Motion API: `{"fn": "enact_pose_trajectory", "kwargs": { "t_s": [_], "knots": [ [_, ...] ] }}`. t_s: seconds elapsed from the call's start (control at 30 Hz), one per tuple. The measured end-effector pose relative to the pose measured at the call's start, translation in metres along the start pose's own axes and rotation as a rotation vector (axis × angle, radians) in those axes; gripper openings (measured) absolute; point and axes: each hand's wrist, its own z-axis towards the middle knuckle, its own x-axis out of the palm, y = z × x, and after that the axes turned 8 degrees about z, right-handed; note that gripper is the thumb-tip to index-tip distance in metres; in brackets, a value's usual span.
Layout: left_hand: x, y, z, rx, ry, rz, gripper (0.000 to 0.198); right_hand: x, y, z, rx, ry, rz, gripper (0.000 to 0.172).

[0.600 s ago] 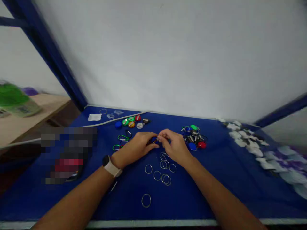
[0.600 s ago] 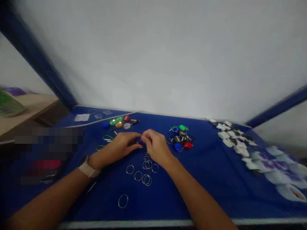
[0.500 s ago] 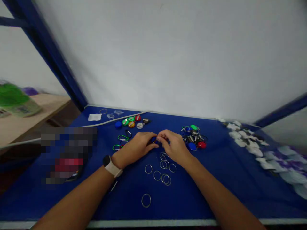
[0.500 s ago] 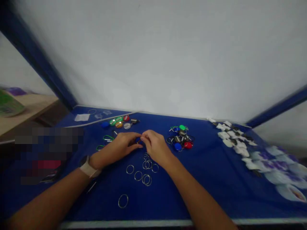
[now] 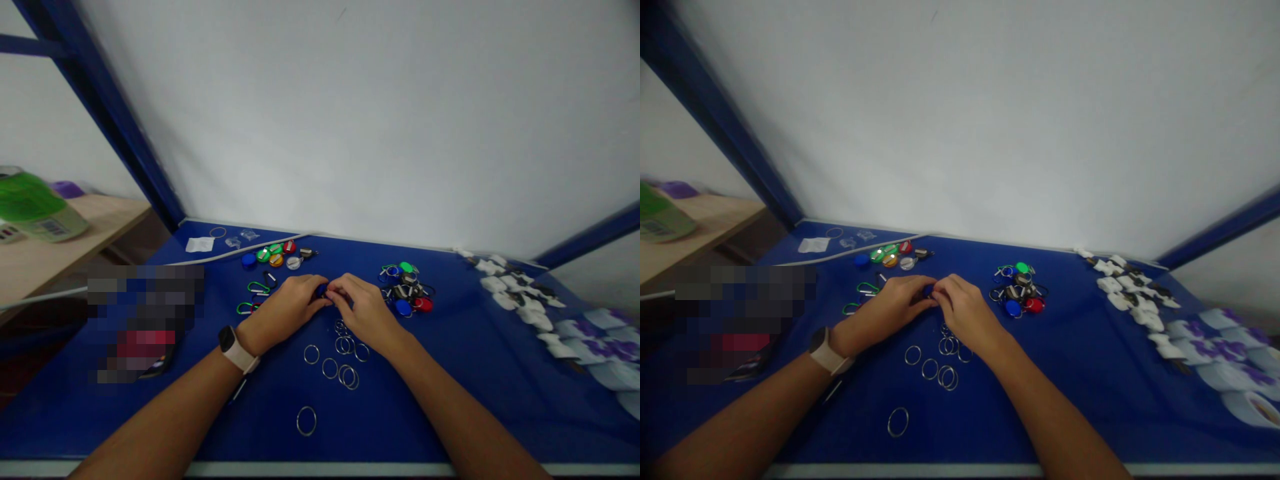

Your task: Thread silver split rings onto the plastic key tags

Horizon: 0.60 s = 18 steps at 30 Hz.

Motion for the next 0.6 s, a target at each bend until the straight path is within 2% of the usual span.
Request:
{"fn": "enact_pose_trajectory", "kwargs": {
  "t_s": [0.27,0.43,0.5,0.6],
  "knots": [
    [0.000,-0.013,0.001,-0.045,0.028,0.093,0.025,0.003,0.005,-0.004,-0.058,0.012,-0.221,0.020],
    [0.001,-0.014,0.002,-0.078,0.035,0.189,0.023,0.008,0.013,-0.005,-0.170,0.036,-0.393,0.024],
    [0.002,-0.009,0.002,-0.050,0.019,0.187,0.023,0.009,0.016,-0.004,-0.192,0.041,-0.403,0.023],
    [0.002,-0.003,0.001,-0.011,-0.066,0.122,0.027,0.006,0.015,-0.002,-0.142,-0.017,-0.288,0.018]
  ]
}}
